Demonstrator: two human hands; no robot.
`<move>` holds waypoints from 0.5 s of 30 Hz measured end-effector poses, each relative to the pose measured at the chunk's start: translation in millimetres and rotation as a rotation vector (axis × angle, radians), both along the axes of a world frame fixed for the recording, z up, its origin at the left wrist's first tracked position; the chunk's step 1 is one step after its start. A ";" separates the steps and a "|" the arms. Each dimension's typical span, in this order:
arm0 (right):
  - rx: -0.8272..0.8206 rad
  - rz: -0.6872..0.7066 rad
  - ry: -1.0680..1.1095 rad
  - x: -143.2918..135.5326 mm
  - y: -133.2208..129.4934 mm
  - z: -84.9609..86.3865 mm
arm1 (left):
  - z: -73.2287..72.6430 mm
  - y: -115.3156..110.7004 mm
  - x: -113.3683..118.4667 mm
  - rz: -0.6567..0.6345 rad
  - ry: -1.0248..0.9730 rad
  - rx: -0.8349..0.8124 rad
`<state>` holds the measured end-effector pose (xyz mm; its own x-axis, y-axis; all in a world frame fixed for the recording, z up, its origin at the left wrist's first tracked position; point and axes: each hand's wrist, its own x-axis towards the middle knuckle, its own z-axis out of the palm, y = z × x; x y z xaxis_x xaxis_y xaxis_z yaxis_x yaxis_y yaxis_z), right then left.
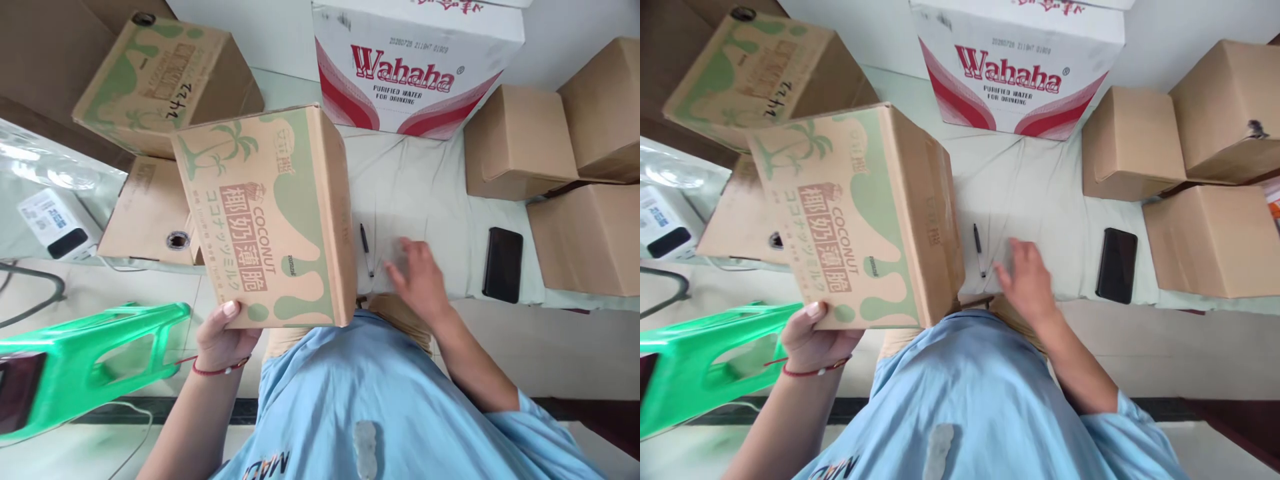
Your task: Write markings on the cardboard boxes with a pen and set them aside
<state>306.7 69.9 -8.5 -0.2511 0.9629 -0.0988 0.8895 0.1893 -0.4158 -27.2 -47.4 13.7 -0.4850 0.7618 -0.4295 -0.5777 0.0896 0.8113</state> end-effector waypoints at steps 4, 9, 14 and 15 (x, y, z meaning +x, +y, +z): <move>-0.209 0.104 -0.247 -73.2 8.8 17.1 | 7.4 -6.6 -0.2 -0.044 0.039 -0.044; -0.235 -0.003 -0.348 -63.9 34.6 22.0 | 12.6 -14.3 -4.2 -0.163 0.086 -0.134; -0.125 -0.300 -0.376 6.2 45.5 15.5 | 18.8 -3.1 -4.9 -0.416 0.110 -0.119; -0.100 -0.367 -0.388 23.5 46.1 13.5 | 21.4 3.7 -4.2 -0.482 0.121 -0.107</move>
